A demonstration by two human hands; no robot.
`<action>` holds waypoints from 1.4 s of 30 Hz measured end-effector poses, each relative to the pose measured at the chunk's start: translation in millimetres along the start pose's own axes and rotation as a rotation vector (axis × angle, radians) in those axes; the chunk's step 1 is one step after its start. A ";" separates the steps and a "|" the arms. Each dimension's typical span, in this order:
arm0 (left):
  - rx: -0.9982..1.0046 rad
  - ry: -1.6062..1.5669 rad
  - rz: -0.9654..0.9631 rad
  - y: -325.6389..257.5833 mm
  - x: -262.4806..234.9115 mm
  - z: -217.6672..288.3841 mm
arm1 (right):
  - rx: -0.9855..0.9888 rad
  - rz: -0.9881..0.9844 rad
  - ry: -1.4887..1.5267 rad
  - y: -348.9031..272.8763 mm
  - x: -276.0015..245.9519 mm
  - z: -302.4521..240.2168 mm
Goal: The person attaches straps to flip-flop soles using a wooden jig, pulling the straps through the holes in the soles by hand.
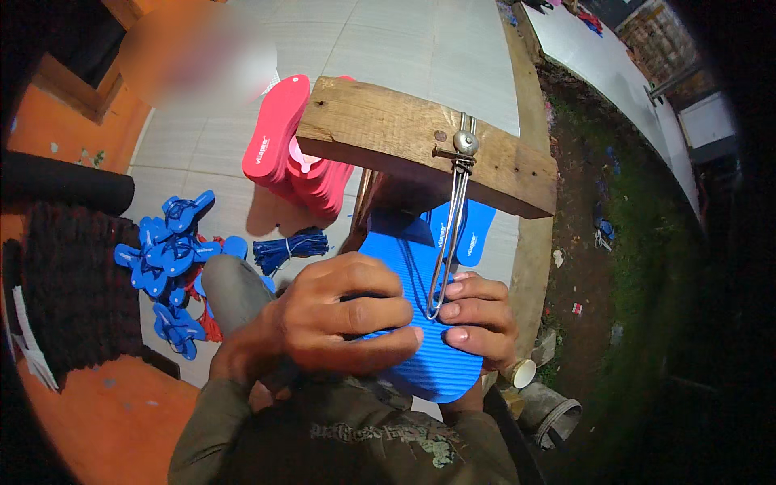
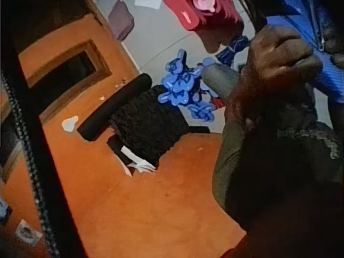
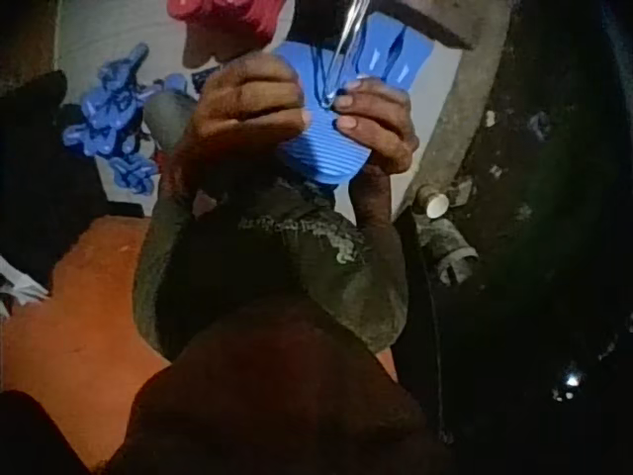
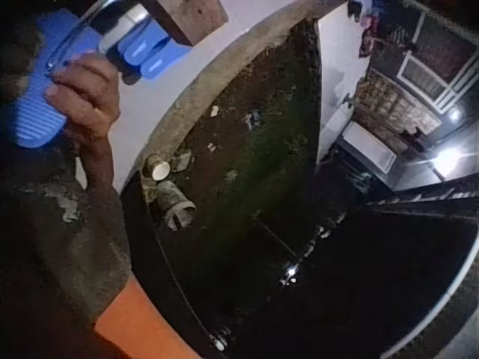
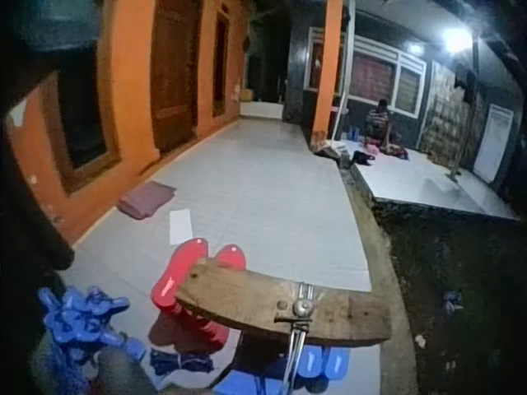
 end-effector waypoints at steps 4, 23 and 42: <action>0.063 0.012 0.053 -1.6 -0.8 -3.9 | -0.002 -0.051 0.007 3.5 0.8 3.7; -0.438 -0.686 -0.070 -58.5 23.6 30.6 | 0.683 0.360 -1.162 -154.3 -191.0 260.6; -0.476 -0.615 -0.107 -89.3 16.3 72.0 | 0.793 0.686 -0.097 -212.3 -105.7 122.2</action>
Point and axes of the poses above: each hand's wrist, its own y-axis towards the middle knuckle, its own x-axis out of the palm, z = x × y, the point moved 7 cm from there along y, towards the middle knuckle, and after that the axes turned 9 degrees about y, right-handed, at the moved point
